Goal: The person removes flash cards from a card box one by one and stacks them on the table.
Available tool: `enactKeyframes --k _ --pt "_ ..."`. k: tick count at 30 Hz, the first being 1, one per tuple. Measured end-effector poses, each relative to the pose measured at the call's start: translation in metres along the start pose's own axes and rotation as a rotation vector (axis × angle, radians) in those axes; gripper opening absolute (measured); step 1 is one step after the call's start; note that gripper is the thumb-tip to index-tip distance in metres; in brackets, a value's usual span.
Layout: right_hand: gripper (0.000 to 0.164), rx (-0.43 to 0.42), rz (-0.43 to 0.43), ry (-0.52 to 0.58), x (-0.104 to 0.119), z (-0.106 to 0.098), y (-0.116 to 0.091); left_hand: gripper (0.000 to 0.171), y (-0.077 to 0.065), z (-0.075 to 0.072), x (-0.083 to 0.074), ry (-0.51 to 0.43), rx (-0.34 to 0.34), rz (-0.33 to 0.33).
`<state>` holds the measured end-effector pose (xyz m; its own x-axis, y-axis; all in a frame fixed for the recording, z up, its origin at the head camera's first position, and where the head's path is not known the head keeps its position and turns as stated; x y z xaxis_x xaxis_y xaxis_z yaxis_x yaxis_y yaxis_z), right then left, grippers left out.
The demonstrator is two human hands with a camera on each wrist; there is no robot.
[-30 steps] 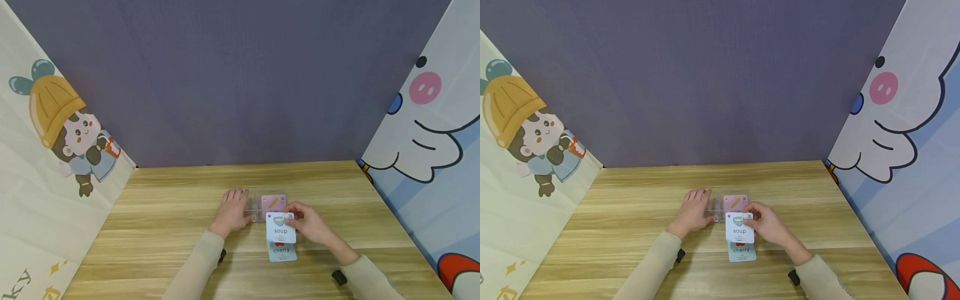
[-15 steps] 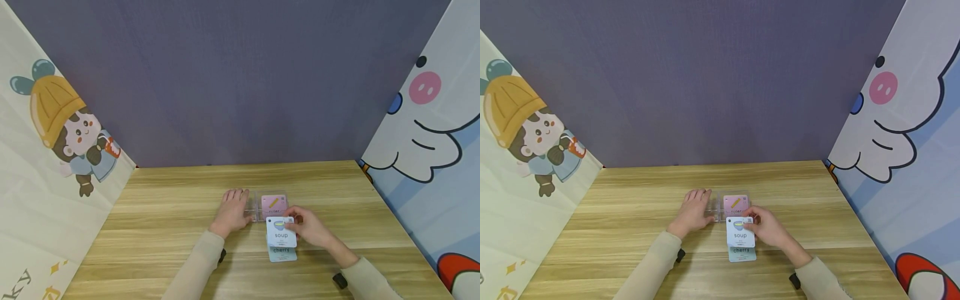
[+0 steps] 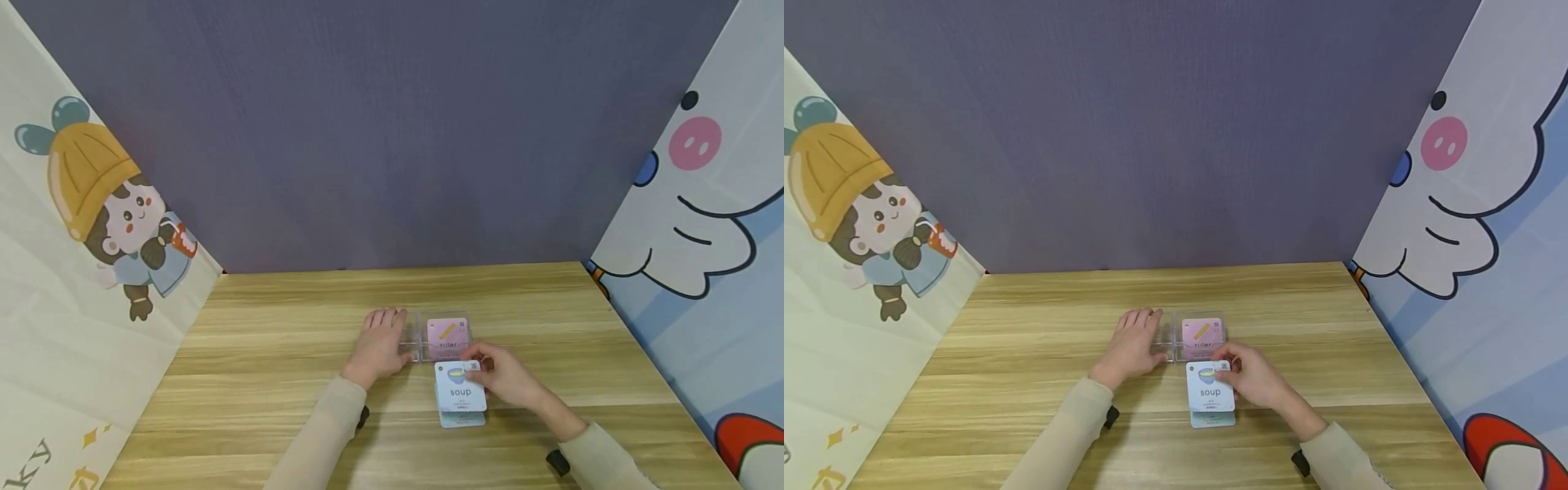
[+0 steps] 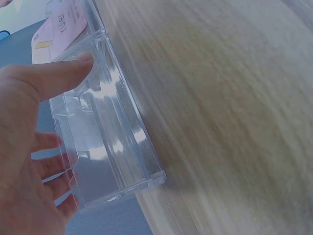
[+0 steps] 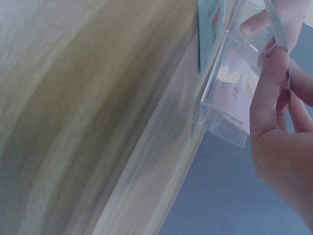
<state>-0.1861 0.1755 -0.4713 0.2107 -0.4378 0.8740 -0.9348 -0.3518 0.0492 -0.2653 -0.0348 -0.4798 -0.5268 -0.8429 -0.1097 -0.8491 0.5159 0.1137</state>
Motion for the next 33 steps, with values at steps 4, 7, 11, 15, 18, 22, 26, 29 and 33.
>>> enactKeyframes --k 4,7,11,15,18,22,26,29,33 --pt "0.023 0.019 -0.003 0.029 0.001 0.002 0.000 0.094 0.000 0.000 0.000 0.009 -0.002 0.005" --pt "0.023 0.024 -0.001 0.034 0.002 0.003 -0.001 0.094 -0.001 0.000 0.000 0.012 -0.002 0.004" --pt "0.022 0.027 -0.003 0.029 0.001 0.005 -0.002 0.094 -0.001 -0.001 0.000 0.011 0.006 0.003" --pt "0.023 0.032 0.009 0.003 -0.002 0.007 -0.004 0.094 -0.001 -0.001 0.000 0.010 0.012 0.003" --pt "0.023 0.034 0.047 -0.029 -0.005 0.009 -0.005 0.094 -0.002 -0.002 0.000 0.011 0.013 0.002" --pt "0.024 0.043 0.090 -0.050 -0.009 0.013 -0.005 0.094 -0.001 -0.001 0.000 0.014 0.010 0.005" --pt "0.025 0.048 0.091 -0.051 -0.012 0.015 -0.005 0.095 -0.001 -0.001 0.000 0.018 0.010 0.007" --pt "0.024 0.054 0.080 -0.048 -0.014 0.015 -0.005 0.095 -0.001 -0.001 0.000 0.020 0.009 0.007" --pt "0.023 0.046 0.070 -0.070 -0.014 0.016 -0.005 0.094 -0.001 0.000 0.000 0.026 0.007 0.008"
Point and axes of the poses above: each hand's wrist, its own y-axis towards the middle knuckle, its own z-axis out of the palm, x = y × z, the point moved 7 cm from there along y, towards the middle knuckle
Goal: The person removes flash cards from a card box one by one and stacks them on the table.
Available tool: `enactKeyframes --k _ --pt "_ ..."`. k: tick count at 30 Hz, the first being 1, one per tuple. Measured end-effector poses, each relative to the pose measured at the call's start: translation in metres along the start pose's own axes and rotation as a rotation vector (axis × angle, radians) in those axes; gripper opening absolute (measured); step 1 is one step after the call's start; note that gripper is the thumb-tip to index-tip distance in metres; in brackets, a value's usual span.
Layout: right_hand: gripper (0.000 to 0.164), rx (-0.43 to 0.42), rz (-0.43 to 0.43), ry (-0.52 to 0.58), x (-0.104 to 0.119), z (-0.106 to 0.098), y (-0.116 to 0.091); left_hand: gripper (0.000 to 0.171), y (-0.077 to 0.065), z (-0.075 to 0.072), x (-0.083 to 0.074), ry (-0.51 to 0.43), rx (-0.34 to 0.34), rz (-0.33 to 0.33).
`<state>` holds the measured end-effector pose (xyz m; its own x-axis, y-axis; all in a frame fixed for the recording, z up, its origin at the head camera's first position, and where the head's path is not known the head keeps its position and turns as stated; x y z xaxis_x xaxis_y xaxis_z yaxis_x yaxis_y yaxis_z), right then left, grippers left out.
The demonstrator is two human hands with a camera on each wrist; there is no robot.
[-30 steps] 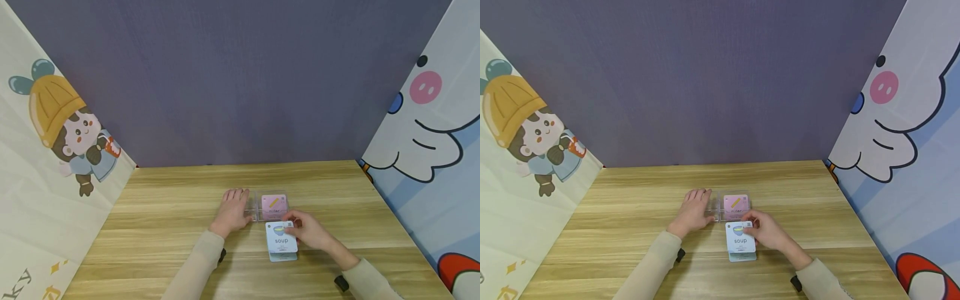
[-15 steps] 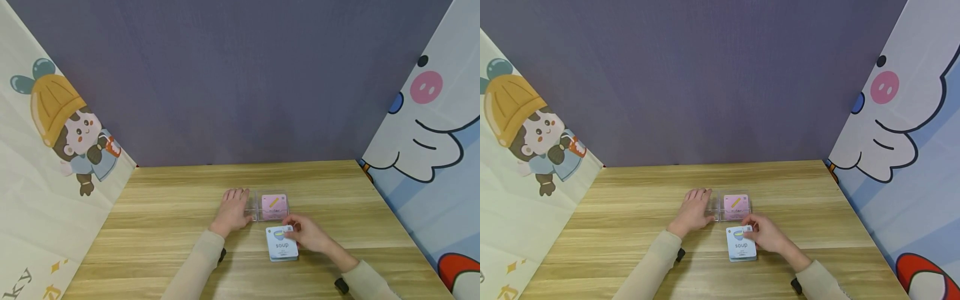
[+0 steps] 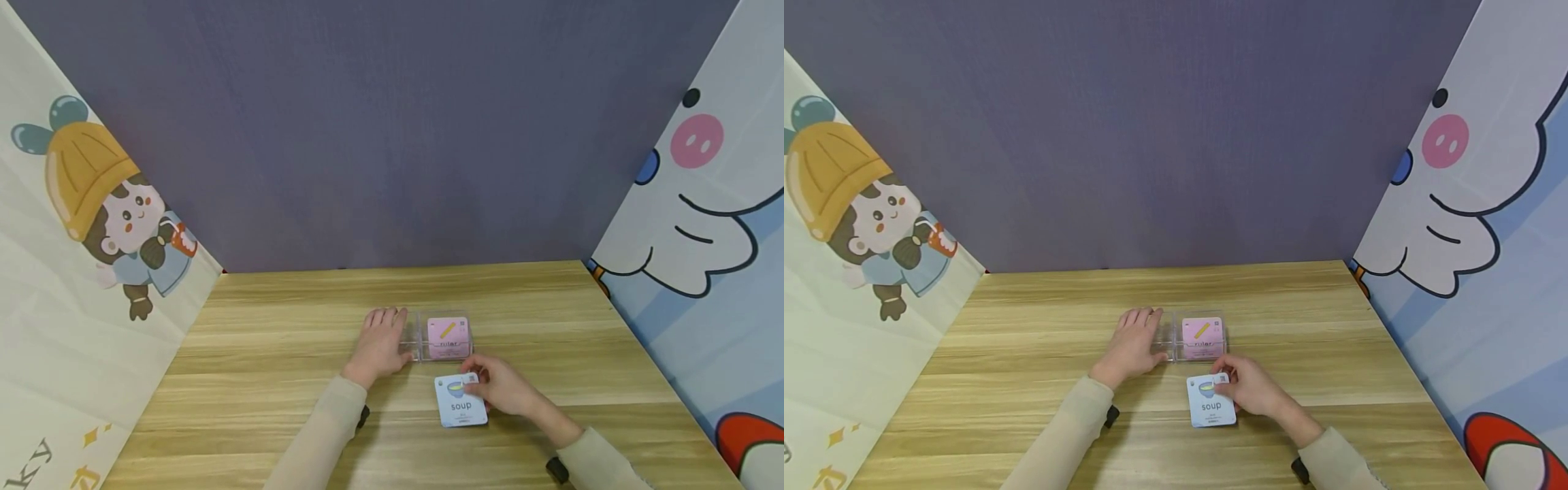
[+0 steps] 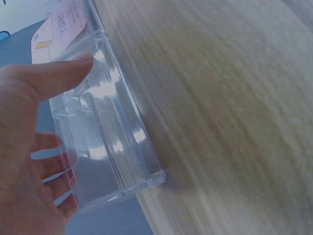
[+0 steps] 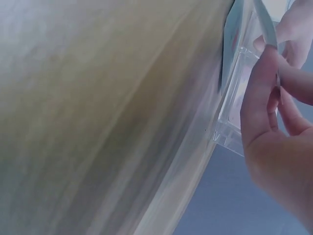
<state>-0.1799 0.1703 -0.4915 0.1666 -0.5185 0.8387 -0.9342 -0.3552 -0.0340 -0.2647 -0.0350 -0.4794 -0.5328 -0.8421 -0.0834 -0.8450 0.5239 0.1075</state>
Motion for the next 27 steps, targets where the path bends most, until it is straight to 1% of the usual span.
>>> enactKeyframes --k 2,10,15,21,27 --pt "0.023 -0.016 0.001 -0.030 0.000 0.000 0.000 0.095 0.000 0.000 0.000 0.003 0.002 0.000" --pt "0.021 -0.110 -0.036 -0.224 0.007 0.000 0.000 0.094 -0.001 -0.001 0.000 0.004 -0.002 0.001" --pt "0.022 -0.152 -0.017 -0.331 0.009 0.003 0.001 0.094 -0.001 0.000 0.000 0.005 -0.002 0.002" --pt "0.023 -0.170 0.017 -0.396 0.012 0.007 0.002 0.094 -0.001 0.000 0.000 0.008 0.010 0.000" --pt "0.024 -0.176 0.057 -0.433 0.014 0.009 0.002 0.094 -0.001 0.001 0.001 0.009 0.000 0.003"
Point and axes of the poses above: each hand's wrist, its own y-axis towards the middle knuckle, its own z-axis out of the palm, x = y × z, the point moved 7 cm from there along y, towards the middle knuckle
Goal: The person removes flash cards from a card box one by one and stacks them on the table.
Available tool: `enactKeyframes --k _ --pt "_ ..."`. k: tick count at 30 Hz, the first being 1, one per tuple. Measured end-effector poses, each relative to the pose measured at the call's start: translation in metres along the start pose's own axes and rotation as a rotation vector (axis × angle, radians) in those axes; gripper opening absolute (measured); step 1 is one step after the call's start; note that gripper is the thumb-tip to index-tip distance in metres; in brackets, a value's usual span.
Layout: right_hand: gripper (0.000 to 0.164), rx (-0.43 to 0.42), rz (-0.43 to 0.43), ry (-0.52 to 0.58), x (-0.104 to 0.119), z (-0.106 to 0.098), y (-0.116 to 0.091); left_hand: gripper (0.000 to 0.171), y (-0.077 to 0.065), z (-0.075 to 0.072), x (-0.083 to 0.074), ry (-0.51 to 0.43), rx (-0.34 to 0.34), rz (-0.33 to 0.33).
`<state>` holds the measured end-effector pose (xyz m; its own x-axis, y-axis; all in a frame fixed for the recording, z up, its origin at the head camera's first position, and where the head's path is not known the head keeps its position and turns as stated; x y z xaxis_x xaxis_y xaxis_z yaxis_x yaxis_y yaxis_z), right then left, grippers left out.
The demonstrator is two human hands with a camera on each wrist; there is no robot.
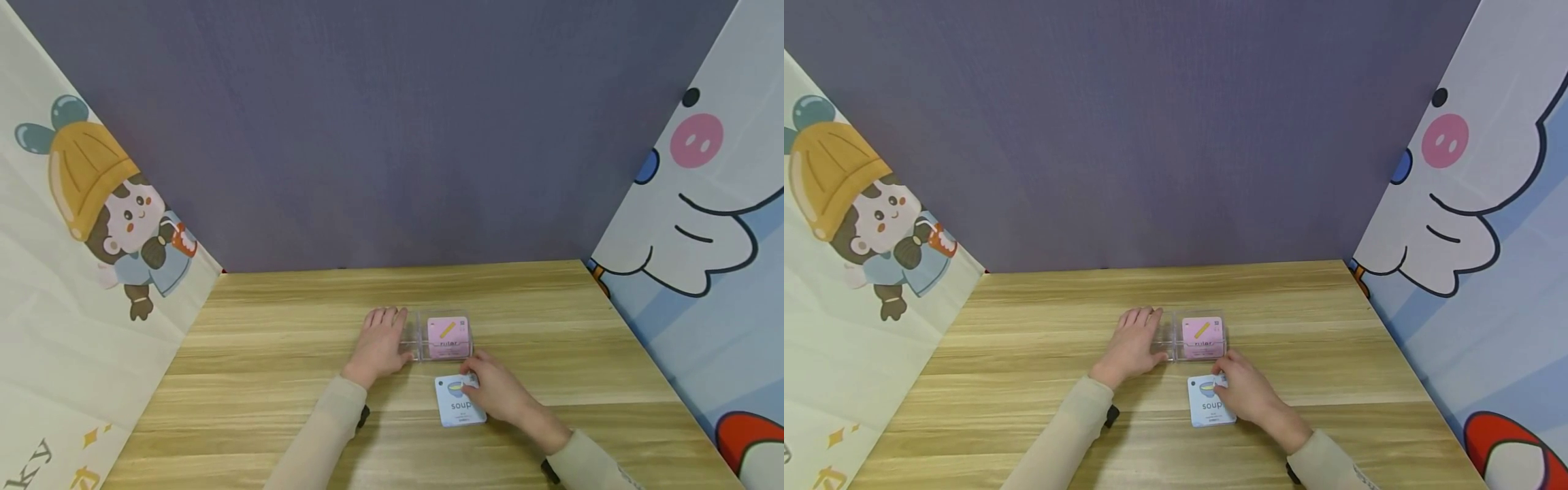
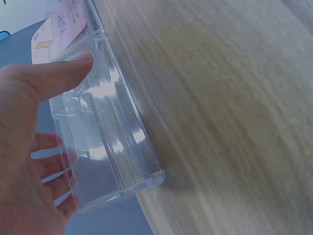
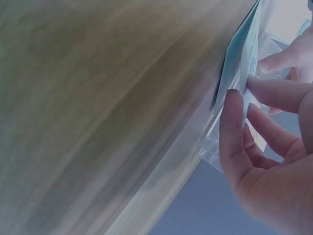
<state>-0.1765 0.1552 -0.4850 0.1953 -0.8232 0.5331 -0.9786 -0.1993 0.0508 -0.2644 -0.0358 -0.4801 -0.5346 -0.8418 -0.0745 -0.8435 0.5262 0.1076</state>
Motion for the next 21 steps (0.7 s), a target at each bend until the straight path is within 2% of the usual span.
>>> enactKeyframes --k 8,21 --pt "0.025 -0.002 0.002 -0.044 0.0022 0.0002 -0.0005 0.094 0.0000 0.0000 -0.0004 -0.004 -0.007 0.004" --pt "0.024 -0.016 0.007 -0.044 -0.0027 -0.0012 0.0006 0.094 0.0001 0.0004 -0.0002 -0.012 -0.014 0.008"
Point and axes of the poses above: each hand's wrist, its own y-axis towards the middle knuckle, its own z-axis out of the palm, x = y × z, the point moved 7 cm from there along y, towards the middle knuckle
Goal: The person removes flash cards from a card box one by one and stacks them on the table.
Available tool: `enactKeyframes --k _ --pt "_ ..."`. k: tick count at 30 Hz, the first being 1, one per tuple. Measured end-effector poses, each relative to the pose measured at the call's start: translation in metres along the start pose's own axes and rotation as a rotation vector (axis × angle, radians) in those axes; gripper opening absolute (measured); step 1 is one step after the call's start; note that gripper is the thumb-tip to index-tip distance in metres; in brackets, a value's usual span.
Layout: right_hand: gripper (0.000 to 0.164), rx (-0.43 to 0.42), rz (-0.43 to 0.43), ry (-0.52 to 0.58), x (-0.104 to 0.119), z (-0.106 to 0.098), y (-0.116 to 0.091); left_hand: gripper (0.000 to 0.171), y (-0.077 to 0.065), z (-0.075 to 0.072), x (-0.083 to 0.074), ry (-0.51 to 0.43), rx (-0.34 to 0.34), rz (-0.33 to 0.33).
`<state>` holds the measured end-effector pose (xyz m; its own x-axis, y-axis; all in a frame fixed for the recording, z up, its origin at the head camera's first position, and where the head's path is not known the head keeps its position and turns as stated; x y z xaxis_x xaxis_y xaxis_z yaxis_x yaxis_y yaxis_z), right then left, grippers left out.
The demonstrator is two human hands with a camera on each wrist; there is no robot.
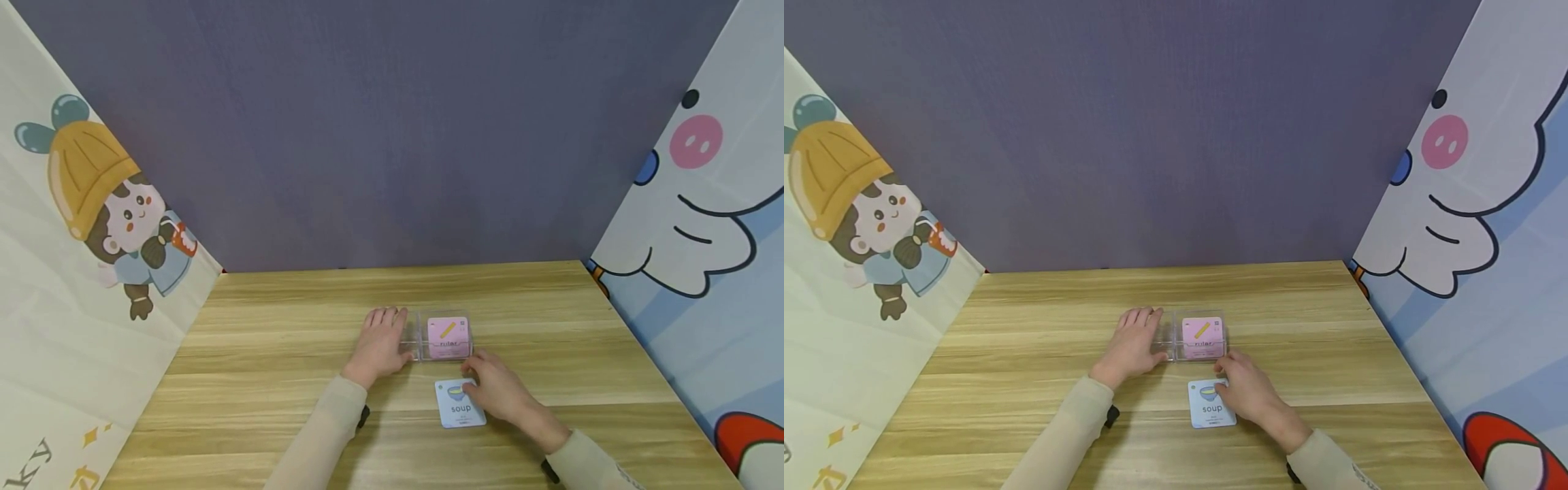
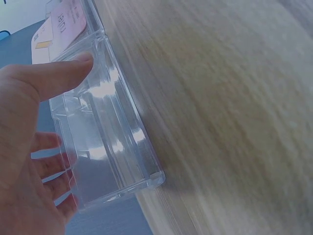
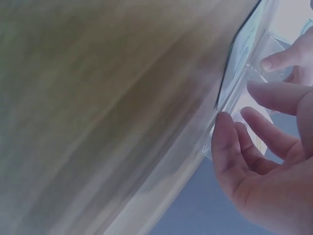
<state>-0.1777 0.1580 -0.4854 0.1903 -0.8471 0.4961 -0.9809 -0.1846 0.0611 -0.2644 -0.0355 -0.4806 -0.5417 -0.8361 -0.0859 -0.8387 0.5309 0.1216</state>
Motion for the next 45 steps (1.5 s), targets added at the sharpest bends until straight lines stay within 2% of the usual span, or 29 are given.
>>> enactKeyframes --k 8,17,25,45 --pt "0.020 -0.066 -0.069 -0.041 0.004 -0.012 0.008 0.094 0.001 0.000 0.001 -0.013 0.004 -0.007" --pt "0.024 -0.103 -0.119 -0.093 0.014 -0.024 0.015 0.096 0.000 0.001 0.001 -0.011 0.007 -0.011" --pt "0.023 -0.152 -0.164 -0.094 0.019 -0.033 0.018 0.096 0.001 0.001 0.001 -0.002 0.010 -0.011" --pt "0.025 -0.214 -0.188 -0.177 0.024 -0.050 0.029 0.096 0.001 -0.001 0.000 -0.008 0.000 -0.006"
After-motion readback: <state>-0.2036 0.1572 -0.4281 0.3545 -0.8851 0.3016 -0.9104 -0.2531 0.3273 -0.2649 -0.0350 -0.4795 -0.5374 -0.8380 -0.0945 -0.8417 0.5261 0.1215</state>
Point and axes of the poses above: each hand's wrist, its own y-axis towards the middle knuckle, its own z-axis out of the palm, x = y × z, the point moved 7 cm from there along y, towards the middle knuckle
